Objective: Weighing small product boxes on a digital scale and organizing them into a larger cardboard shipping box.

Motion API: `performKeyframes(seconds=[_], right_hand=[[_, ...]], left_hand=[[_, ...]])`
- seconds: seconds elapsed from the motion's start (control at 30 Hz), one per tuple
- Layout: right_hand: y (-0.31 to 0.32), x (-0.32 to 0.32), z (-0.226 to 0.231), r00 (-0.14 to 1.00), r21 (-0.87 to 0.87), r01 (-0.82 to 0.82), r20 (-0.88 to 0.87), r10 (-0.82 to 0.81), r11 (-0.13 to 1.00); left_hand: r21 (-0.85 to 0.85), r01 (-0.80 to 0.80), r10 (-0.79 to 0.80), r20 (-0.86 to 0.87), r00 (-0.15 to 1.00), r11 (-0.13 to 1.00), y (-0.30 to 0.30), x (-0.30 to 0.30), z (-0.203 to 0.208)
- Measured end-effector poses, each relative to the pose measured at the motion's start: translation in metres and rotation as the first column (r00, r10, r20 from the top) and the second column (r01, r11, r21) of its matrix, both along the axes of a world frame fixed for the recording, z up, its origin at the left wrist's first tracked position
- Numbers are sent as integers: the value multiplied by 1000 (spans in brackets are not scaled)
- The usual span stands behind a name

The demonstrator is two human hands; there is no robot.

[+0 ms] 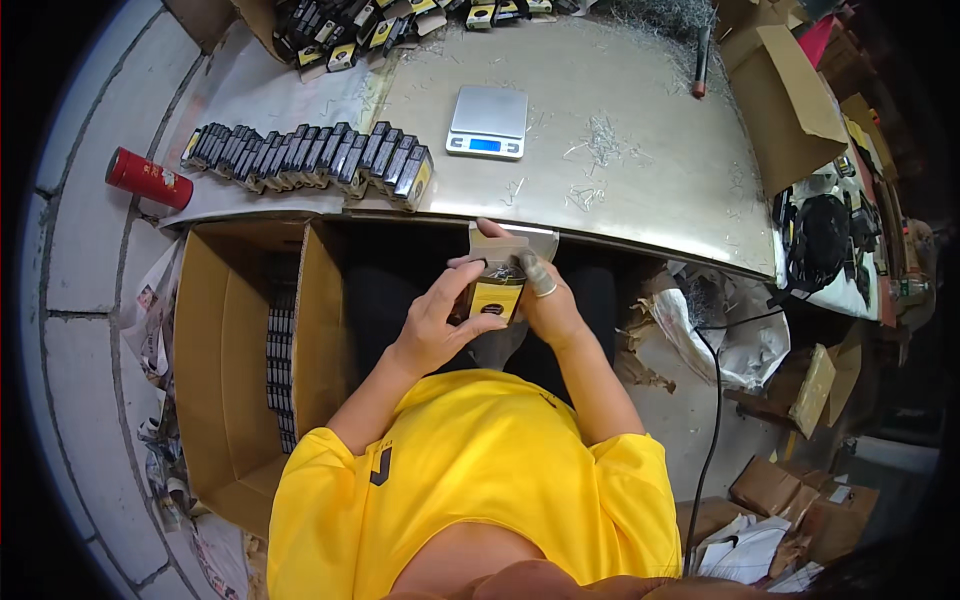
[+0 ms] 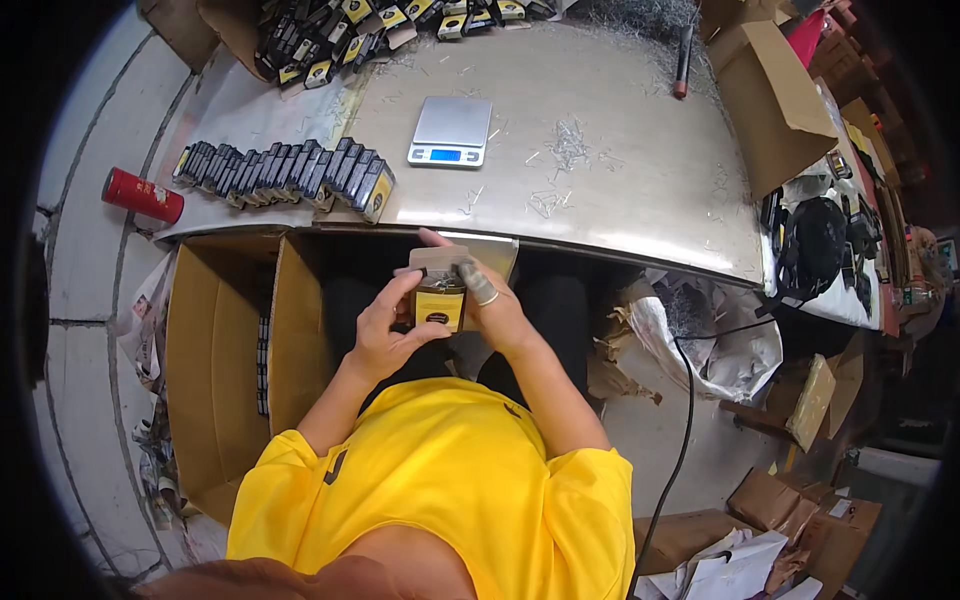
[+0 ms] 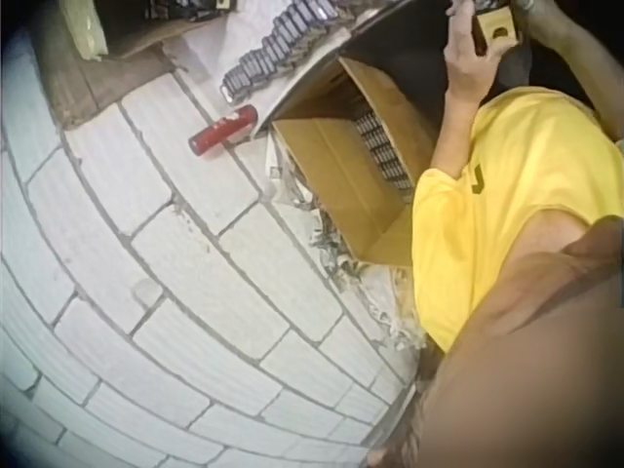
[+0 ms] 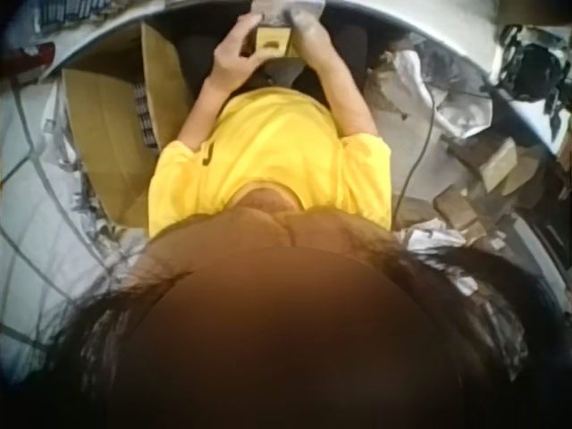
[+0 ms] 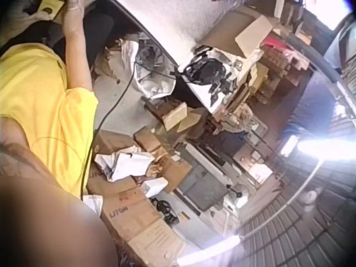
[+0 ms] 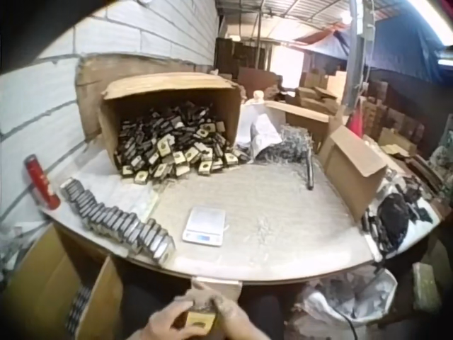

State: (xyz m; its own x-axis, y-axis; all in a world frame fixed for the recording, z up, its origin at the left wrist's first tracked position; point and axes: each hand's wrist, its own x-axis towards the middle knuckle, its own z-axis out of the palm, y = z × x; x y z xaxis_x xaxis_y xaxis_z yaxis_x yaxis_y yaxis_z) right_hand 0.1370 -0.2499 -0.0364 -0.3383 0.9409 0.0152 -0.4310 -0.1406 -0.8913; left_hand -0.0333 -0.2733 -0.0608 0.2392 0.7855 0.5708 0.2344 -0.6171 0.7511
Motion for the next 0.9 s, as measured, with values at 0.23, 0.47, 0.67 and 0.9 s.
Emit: performKeyframes(seconds=[0.23, 0.47, 0.67, 0.9], right_hand=[[-8, -8, 1, 1000, -56, -5, -12, 5, 998], [-23, -17, -12, 979, 14, 173, 104, -174, 985], [-16, 2, -19, 962, -89, 148, 243, -123, 985], [-17, 20, -10, 987, -26, -111, 112, 113, 993]], left_hand=[[-49, -120, 115, -101, 988, 992, -6, -10, -15], [-356, -77, 107, 64, 992, 931, -11, -14, 4], [-386, -61, 90, 57, 994, 921, -17, -8, 5], [-419, -15, 41, 54, 998, 908, -14, -13, 7]])
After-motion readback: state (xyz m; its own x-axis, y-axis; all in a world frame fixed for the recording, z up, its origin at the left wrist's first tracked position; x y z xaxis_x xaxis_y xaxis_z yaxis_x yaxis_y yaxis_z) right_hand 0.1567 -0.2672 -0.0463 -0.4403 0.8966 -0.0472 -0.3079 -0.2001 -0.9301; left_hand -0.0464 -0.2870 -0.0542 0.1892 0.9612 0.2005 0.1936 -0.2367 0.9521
